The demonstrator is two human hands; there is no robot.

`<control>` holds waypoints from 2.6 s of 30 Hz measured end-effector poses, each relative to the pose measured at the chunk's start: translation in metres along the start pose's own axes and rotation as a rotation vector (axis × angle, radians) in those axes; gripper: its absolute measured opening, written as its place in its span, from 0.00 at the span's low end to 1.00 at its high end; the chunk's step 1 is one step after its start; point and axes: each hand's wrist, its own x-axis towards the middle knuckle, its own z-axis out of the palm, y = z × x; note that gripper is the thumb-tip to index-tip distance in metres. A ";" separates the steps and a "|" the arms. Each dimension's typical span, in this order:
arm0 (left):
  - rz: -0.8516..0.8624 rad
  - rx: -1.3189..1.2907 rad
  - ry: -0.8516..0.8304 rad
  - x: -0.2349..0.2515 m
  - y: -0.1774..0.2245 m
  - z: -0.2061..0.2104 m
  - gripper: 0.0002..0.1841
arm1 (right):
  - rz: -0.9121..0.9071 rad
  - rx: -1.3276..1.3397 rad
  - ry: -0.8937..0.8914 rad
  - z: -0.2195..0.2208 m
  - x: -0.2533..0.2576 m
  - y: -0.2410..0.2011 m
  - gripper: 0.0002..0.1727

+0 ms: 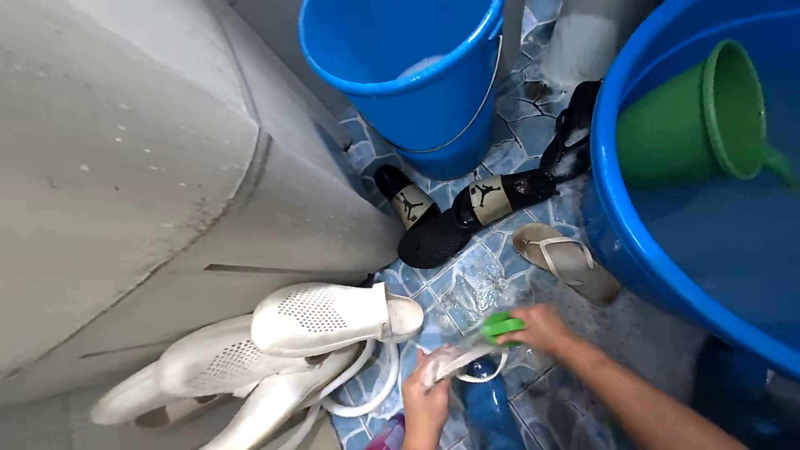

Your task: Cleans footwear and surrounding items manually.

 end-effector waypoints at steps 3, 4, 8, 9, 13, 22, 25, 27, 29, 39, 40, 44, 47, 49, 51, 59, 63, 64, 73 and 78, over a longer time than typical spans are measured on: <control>0.030 0.006 -0.025 -0.002 -0.005 0.011 0.13 | 0.227 -0.060 -0.068 0.001 -0.005 0.034 0.35; 0.032 -0.001 -0.024 -0.003 -0.004 0.015 0.13 | 0.136 0.007 0.043 0.010 -0.014 0.020 0.33; 0.014 -0.041 0.027 -0.008 0.001 0.005 0.17 | -0.467 0.155 0.467 0.037 -0.025 -0.067 0.30; -0.012 -0.039 0.030 -0.010 0.002 -0.001 0.18 | -0.524 0.140 0.469 0.037 -0.022 -0.069 0.31; -0.181 -0.027 -0.011 -0.018 -0.005 -0.009 0.13 | 0.073 -0.020 -0.008 0.014 -0.010 0.007 0.33; -0.078 -0.114 -0.002 -0.029 -0.005 -0.003 0.18 | -0.512 0.073 0.497 0.059 -0.031 -0.067 0.29; -0.143 -0.065 -0.019 -0.019 -0.008 -0.009 0.11 | 0.030 -0.013 0.110 0.021 -0.019 -0.009 0.32; -0.148 -0.065 -0.038 -0.019 -0.011 -0.004 0.12 | 0.333 -0.051 -0.055 0.004 -0.012 0.026 0.34; -0.155 -0.091 -0.053 -0.018 -0.010 0.006 0.12 | 0.293 -0.003 0.040 0.009 -0.022 0.018 0.33; -0.192 -0.056 -0.087 -0.001 -0.004 -0.008 0.12 | 0.122 0.048 0.074 0.005 -0.007 -0.001 0.30; -0.189 -0.038 -0.098 -0.001 -0.005 -0.006 0.13 | 0.250 0.014 0.018 -0.003 -0.003 0.017 0.31; -0.136 -0.003 -0.113 0.000 -0.005 0.002 0.14 | 0.229 0.001 -0.008 0.000 -0.018 0.000 0.33; -0.033 -0.132 -0.086 0.002 -0.011 -0.003 0.12 | -0.394 0.088 0.382 0.045 -0.028 -0.066 0.29; -0.027 -0.234 -0.104 0.002 -0.013 -0.011 0.14 | -0.572 0.077 0.488 0.051 -0.024 -0.087 0.28; -0.099 -0.125 -0.115 0.002 -0.008 -0.020 0.12 | -0.291 0.047 0.337 0.032 -0.023 -0.063 0.27; -0.126 0.027 -0.108 0.000 -0.011 -0.015 0.12 | 0.320 0.178 0.255 -0.014 -0.024 0.000 0.27; -0.072 0.063 -0.097 0.001 -0.001 -0.014 0.15 | -0.393 0.175 0.442 0.037 -0.022 -0.088 0.29; -0.063 0.061 -0.084 0.001 -0.002 -0.015 0.15 | -0.402 0.130 0.463 0.044 -0.020 -0.081 0.29; -0.112 -0.025 -0.086 0.000 -0.014 -0.010 0.13 | 0.430 0.099 0.180 -0.008 -0.026 0.010 0.31; -0.143 -0.051 -0.124 0.005 -0.017 -0.018 0.10 | -0.260 0.029 0.226 0.037 -0.019 -0.070 0.30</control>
